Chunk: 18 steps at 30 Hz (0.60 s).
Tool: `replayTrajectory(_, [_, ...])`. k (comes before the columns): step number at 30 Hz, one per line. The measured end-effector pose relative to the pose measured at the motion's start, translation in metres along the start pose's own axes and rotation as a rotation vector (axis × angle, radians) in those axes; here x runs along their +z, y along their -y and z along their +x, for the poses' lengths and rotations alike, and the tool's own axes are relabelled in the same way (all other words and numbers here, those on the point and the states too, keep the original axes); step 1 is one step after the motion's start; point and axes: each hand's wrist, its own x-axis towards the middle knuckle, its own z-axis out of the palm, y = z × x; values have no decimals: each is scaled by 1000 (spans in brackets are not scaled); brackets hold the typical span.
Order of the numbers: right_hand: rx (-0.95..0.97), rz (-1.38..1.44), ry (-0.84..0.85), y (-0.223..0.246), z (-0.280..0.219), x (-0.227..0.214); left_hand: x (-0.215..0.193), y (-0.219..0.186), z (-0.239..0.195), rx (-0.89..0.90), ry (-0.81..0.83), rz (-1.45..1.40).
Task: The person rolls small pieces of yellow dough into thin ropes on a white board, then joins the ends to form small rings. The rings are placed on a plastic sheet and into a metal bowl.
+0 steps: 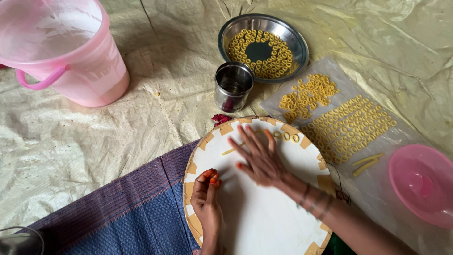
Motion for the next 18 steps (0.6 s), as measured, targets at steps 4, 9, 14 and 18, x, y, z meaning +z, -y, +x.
replayTrajectory(4, [32, -4, -44, -7, 13, -4, -3, -1, -1, -2, 1, 39])
replayTrajectory(9, [-32, 25, 46, 15, -35, -12, 2, -7, -1, -12, -9, 12])
replayTrajectory(14, [-39, 27, 73, 20, -54, -9, 6, -11, -5, -27, -26, 49])
replayTrajectory(18, [-17, 40, -8, -1, -10, -4, 5, -8, 0, -23, -21, 34])
